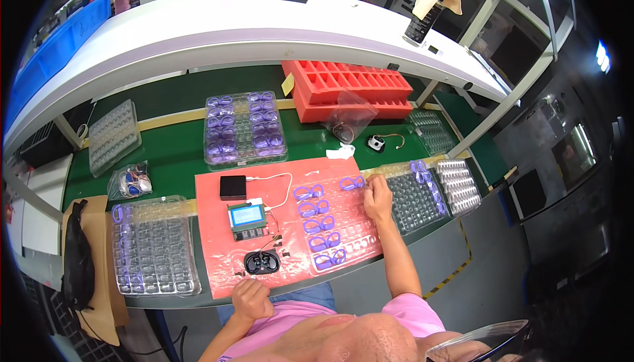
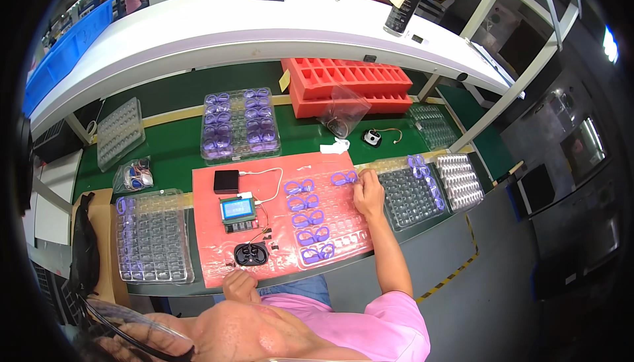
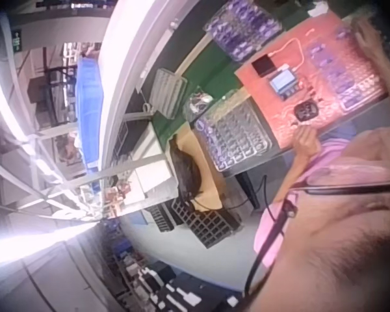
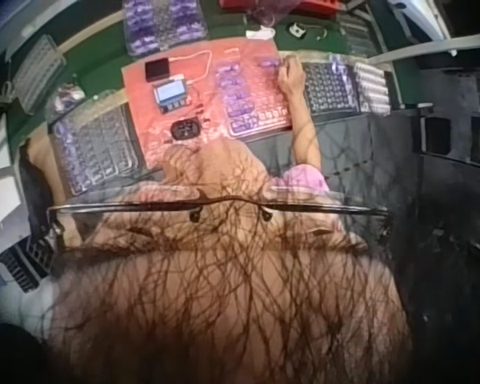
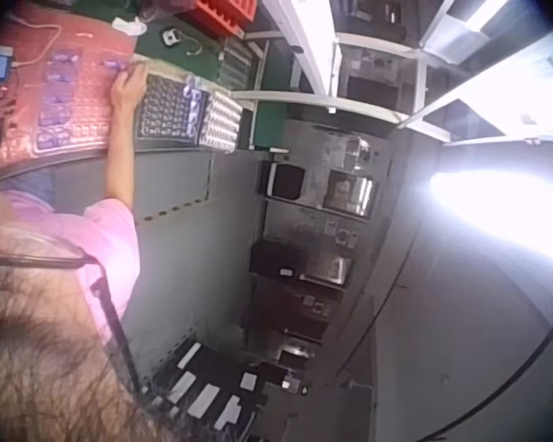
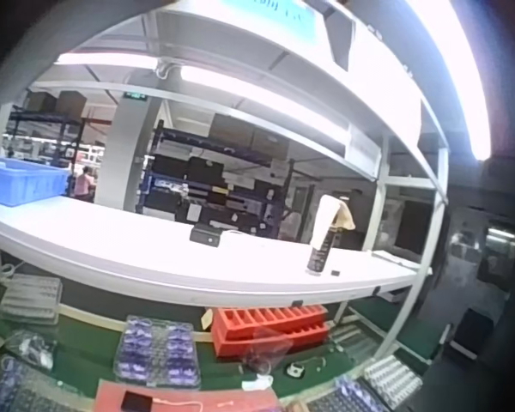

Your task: Testing small electronic components using a jig and placing them into organized blister trays on a production line.

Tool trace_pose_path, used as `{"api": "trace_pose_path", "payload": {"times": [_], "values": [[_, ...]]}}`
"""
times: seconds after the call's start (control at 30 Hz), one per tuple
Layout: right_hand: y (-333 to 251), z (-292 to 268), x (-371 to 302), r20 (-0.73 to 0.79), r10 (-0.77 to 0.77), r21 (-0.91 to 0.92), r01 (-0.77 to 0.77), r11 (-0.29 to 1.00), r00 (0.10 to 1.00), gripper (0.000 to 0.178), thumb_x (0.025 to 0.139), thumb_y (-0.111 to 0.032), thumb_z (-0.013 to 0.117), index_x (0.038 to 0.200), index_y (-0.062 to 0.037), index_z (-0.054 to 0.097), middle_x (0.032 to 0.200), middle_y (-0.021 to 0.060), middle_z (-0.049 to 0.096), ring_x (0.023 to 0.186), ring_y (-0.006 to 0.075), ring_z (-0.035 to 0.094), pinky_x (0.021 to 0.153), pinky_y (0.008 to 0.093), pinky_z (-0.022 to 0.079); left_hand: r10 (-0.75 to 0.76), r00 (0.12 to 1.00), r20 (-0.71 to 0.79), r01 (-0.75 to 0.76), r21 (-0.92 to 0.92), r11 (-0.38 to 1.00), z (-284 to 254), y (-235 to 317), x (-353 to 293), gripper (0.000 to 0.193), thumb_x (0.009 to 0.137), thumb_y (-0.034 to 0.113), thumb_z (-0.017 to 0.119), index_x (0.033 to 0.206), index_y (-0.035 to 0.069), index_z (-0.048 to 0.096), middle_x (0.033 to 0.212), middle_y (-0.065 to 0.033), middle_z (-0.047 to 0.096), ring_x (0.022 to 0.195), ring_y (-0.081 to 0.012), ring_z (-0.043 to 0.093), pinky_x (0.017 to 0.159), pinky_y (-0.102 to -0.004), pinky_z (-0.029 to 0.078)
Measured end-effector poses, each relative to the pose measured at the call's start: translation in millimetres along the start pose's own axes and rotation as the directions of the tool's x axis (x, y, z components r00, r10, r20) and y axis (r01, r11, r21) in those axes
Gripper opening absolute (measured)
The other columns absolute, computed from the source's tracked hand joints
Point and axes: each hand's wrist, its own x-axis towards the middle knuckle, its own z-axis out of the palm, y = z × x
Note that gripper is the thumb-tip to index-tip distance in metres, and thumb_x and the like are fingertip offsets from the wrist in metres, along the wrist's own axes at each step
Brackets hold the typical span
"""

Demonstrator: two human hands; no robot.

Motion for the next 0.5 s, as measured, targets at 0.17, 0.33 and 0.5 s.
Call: {"api": "trace_pose_path", "payload": {"times": [0.17,0.33,0.5], "values": [[-5.4,-1.6,1.9,0.010,0.013,0.009,-0.013,1.000,1.000,0.009,0.089,-0.005,0.060,0.095,-0.0011,0.054,0.101,0.0181,0.067,0.086,0.0417,0.066,0.077,0.0445,0.054,0.012,1.000,0.021,-0.013,0.025,1.000,-1.0,-0.7,0.2,0.008,0.056,0.010,0.056,0.061,0.009,0.050,0.061,-0.0084,0.043,0.054,-0.0294,0.048,0.054,-0.0402,0.041],[-1.6,0.3,1.7,-0.057,-0.057,0.013,0.058,0.998,0.997,0.012,0.091,-0.007,0.065,0.100,-0.0040,0.057,0.099,0.0154,0.066,0.079,0.0411,0.067,0.070,0.0480,0.054,0.025,1.000,0.019,-0.025,0.007,1.000,1.5,-2.4,-0.7,0.009,0.055,0.011,0.057,0.061,0.010,0.050,0.061,-0.0085,0.044,0.054,-0.0294,0.049,0.054,-0.0403,0.042],[0.0,1.6,1.9,-0.068,-0.070,0.013,0.071,0.997,0.995,0.012,0.091,-0.007,0.065,0.100,-0.0039,0.057,0.099,0.0153,0.067,0.080,0.0413,0.067,0.071,0.0478,0.054,0.034,0.999,0.020,-0.034,0.011,0.999,2.1,-1.9,0.0,0.008,0.056,0.011,0.057,0.061,0.010,0.050,0.061,-0.0086,0.044,0.054,-0.0295,0.049,0.055,-0.0406,0.043]]}}
